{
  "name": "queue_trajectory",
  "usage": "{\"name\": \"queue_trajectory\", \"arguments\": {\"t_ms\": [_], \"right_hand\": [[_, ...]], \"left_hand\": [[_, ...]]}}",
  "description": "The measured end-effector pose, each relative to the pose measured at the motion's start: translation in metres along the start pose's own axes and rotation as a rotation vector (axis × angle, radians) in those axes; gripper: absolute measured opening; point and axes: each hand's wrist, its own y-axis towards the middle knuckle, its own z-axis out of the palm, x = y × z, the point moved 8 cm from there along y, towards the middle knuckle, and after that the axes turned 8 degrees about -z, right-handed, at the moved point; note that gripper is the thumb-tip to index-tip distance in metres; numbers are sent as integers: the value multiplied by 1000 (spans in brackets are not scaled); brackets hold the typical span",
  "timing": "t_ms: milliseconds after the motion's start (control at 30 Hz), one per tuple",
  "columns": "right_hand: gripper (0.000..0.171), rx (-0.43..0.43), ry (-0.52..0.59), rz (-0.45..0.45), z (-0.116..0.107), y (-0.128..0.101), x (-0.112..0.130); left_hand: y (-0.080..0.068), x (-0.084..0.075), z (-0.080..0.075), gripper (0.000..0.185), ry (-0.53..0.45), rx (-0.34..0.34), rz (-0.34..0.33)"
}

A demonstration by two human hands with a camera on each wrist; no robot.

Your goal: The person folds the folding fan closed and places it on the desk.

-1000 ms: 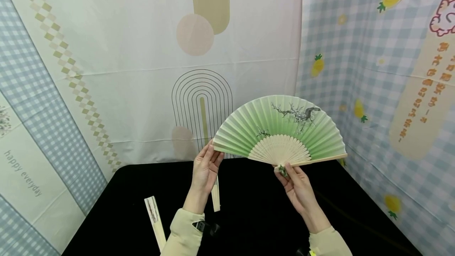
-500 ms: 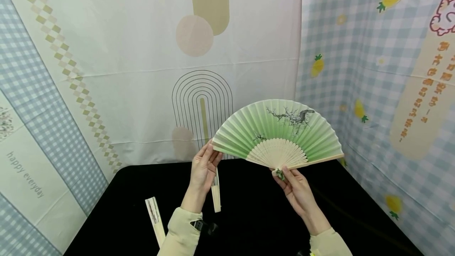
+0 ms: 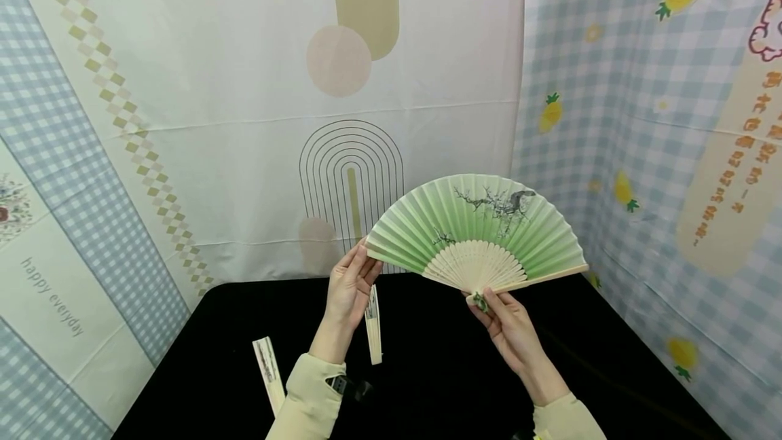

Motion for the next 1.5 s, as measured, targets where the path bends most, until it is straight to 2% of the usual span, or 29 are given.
{"name": "queue_trajectory", "arguments": {"t_ms": [533, 867, 1500], "right_hand": [[29, 27, -45, 1, 1, 1, -2], [27, -4, -110, 45, -3, -1, -5], [28, 42, -162, 67, -4, -5, -8]], "left_hand": [[2, -3, 0, 29, 25, -21, -18], [2, -3, -2, 27, 28, -40, -35], [2, -6, 0, 27, 77, -12, -44]]}}
